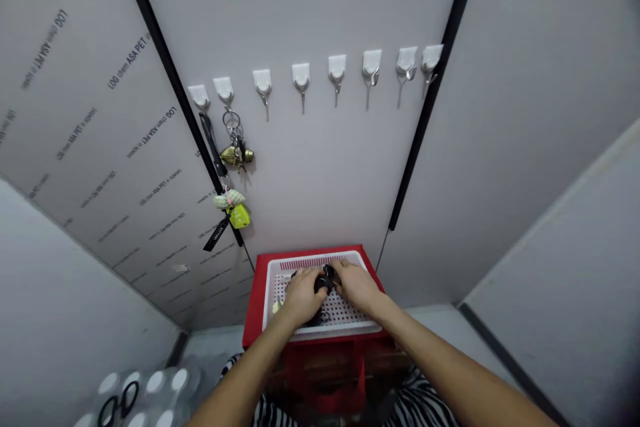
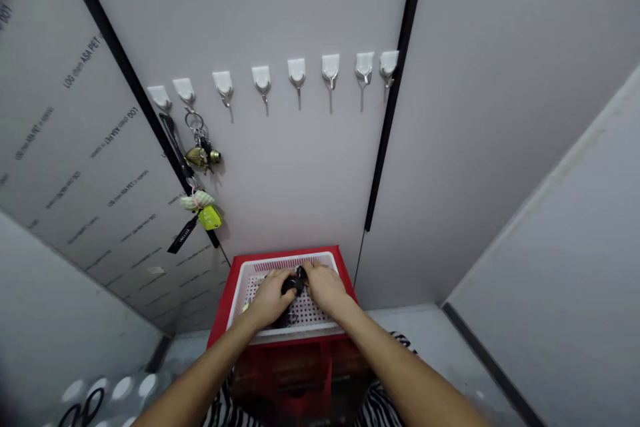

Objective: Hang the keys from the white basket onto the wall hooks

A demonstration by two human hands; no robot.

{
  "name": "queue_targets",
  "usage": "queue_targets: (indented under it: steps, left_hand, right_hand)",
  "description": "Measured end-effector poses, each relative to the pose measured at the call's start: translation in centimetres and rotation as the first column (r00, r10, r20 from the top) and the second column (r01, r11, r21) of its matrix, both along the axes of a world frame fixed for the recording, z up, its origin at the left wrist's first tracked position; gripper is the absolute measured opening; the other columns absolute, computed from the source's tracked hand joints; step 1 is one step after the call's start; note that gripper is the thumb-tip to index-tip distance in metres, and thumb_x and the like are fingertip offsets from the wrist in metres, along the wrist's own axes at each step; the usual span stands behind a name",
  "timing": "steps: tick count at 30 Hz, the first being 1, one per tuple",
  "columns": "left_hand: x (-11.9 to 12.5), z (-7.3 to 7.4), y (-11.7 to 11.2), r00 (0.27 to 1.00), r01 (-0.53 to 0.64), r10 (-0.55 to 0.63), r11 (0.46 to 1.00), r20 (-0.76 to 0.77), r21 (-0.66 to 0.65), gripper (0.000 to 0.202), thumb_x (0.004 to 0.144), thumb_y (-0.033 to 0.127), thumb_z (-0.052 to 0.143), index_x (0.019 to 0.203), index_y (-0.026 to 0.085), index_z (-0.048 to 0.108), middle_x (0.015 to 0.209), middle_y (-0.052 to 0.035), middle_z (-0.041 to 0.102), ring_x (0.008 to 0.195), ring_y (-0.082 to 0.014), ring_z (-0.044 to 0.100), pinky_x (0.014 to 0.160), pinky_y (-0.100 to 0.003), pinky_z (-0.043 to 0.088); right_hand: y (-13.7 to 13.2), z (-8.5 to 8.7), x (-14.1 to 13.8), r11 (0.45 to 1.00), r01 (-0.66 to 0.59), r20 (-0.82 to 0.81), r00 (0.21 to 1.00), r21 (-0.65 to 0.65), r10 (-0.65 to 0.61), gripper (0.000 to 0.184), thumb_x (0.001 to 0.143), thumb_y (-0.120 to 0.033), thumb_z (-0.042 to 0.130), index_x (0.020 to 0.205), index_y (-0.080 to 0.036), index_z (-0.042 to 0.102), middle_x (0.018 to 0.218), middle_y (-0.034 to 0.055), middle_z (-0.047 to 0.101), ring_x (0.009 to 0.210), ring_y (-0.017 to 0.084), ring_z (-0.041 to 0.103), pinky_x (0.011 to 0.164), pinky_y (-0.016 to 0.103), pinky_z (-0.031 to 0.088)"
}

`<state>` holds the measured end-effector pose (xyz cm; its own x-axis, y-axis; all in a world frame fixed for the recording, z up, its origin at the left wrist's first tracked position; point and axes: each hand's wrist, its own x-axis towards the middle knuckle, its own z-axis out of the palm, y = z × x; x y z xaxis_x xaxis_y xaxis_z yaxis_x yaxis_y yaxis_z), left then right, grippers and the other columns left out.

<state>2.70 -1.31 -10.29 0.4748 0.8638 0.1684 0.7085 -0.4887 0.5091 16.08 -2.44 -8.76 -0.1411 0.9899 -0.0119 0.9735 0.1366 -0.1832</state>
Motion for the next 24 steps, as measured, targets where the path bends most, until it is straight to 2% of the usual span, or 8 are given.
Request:
queue_targets:
  steps: [5,8,12,15,19,22,24]
  left_hand:
    - [-0.1,0.3,-0.1,1.000,-0.025,0.025,0.999,0.002,-0.045,0.028,0.063,0.019,0.037,0.089,0.019,0.049,0.091,-0.0019,0.051,0.088,-0.0153,0.040,0.079,-0.025,0.029]
    - [-0.1,0.3,-0.1,0.999,-0.042,0.042,0.998,0.000,-0.056,0.028,0.062,0.020,0.036,0.086,0.019,0.050,0.089,-0.0025,0.052,0.087,-0.0158,0.041,0.077,-0.025,0.030]
    - [-0.3,0.4,-0.2,0.998,-0.065,0.065,0.996,0.005,-0.057,0.027,0.060,0.019,0.037,0.083,0.018,0.051,0.088,-0.0020,0.052,0.086,-0.0156,0.041,0.077,-0.025,0.029]
    - [-0.3,0.4,-0.3,0.996,-0.087,0.087,0.995,0.001,-0.053,0.026,0.060,0.019,0.037,0.082,0.019,0.051,0.088,-0.0015,0.053,0.086,-0.0154,0.041,0.077,-0.024,0.029]
    - [-0.5,0.2,-0.2,0.993,-0.117,0.118,0.991,0.008,-0.064,0.025,0.059,0.019,0.037,0.080,0.019,0.051,0.085,-0.0014,0.053,0.084,-0.0153,0.041,0.075,-0.024,0.030]
    - [-0.6,-0.1,0.0,0.991,-0.124,0.127,0.989,0.036,-0.077,0.026,0.059,0.019,0.037,0.080,0.019,0.052,0.084,-0.0021,0.053,0.083,-0.0158,0.042,0.074,-0.025,0.031]
    - [-0.6,-0.2,0.1,0.990,-0.124,0.130,0.987,0.055,-0.098,0.027,0.059,0.017,0.037,0.081,0.018,0.052,0.084,-0.0027,0.053,0.084,-0.0161,0.042,0.074,-0.025,0.031]
  right_hand:
    - [0.1,-0.2,0.4,0.999,-0.040,-0.014,0.999,-0.013,0.040,0.030,0.063,-0.014,0.036,0.092,-0.016,0.042,0.083,0.0090,0.054,0.078,0.019,0.049,0.061,0.026,0.033]
    - [0.1,-0.2,0.7,0.996,-0.080,-0.043,0.996,-0.027,0.078,0.036,0.060,-0.010,0.037,0.096,-0.017,0.041,0.086,0.0086,0.053,0.080,0.018,0.048,0.062,0.025,0.032]
    - [0.0,0.0,0.7,0.998,-0.061,-0.023,0.998,-0.026,0.061,0.043,0.059,-0.006,0.034,0.101,-0.019,0.038,0.090,0.0095,0.051,0.077,0.018,0.050,0.059,0.025,0.032]
    - [-0.1,0.3,0.6,0.995,-0.078,-0.002,0.997,-0.054,0.078,0.045,0.057,-0.005,0.035,0.100,-0.018,0.039,0.085,0.0097,0.054,0.076,0.019,0.050,0.058,0.025,0.032]
    - [0.0,1.2,0.9,0.991,-0.130,-0.055,0.990,-0.041,0.128,0.043,0.057,-0.012,0.040,0.100,-0.017,0.040,0.084,0.0092,0.056,0.079,0.020,0.050,0.059,0.024,0.033]
    - [0.2,2.2,1.5,0.993,-0.116,-0.133,0.984,0.025,0.118,0.041,0.056,-0.015,0.042,0.098,-0.018,0.043,0.087,0.0077,0.055,0.079,0.018,0.049,0.060,0.023,0.033]
    - [0.3,3.1,1.8,0.995,-0.095,-0.169,0.981,0.029,0.099,0.036,0.056,-0.015,0.042,0.091,-0.017,0.048,0.081,0.0060,0.056,0.073,0.016,0.050,0.058,0.021,0.033]
